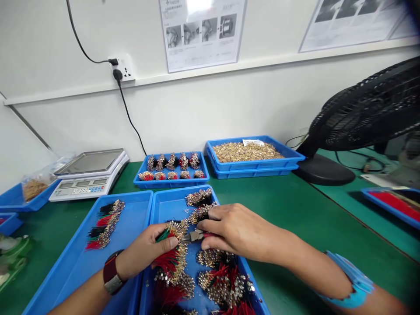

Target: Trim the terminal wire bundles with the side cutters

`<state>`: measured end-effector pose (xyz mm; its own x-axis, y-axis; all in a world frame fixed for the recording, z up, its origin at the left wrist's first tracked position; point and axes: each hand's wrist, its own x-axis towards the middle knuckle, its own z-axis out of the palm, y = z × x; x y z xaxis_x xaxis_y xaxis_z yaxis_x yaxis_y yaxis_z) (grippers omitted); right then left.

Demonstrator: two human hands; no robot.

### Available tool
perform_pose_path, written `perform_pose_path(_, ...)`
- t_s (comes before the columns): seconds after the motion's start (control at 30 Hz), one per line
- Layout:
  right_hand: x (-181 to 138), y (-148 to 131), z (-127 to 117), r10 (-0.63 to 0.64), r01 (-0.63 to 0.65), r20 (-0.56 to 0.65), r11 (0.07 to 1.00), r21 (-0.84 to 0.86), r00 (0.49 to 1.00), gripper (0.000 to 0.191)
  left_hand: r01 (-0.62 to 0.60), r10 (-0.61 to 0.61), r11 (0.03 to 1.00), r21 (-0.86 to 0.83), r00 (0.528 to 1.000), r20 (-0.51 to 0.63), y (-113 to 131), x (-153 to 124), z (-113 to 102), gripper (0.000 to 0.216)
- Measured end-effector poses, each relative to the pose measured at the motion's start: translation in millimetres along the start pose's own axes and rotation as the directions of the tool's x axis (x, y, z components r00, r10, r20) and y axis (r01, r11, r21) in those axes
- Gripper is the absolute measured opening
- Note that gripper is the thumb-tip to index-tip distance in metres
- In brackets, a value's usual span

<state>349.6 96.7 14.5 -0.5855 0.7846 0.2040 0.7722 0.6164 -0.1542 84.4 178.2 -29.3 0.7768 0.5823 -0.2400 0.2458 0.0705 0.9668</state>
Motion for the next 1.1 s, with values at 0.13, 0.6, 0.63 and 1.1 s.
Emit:
perform_pose_path(0.13,-1,2,0,0.001,-0.003,-0.038,0.999,-0.039,0.999,0.051,-0.052,0.056,0.997,-0.063,0.996,0.067,6,-3,-3,0.044)
perform_pose_path(0.6,0,3,4,-0.045,0.045,-0.007,0.999,-0.008,0.999,0.054,0.045,-0.038,0.996,-0.082,0.996,0.083,2,-4,-3,0.05)
perform_pose_path(0.63,0,3,4,-0.047,0.047,-0.009,0.999,-0.008,0.999,0.054,0.048,-0.042,0.995,-0.083,0.996,0.077,2,-5,-3,0.05)
perform_pose_path(1.1,-2,3,0,-0.004,0.002,-0.044,0.999,-0.05,0.999,0.049,0.017,-0.017,0.999,-0.033,1.0,0.004,1,-2,0,0.053)
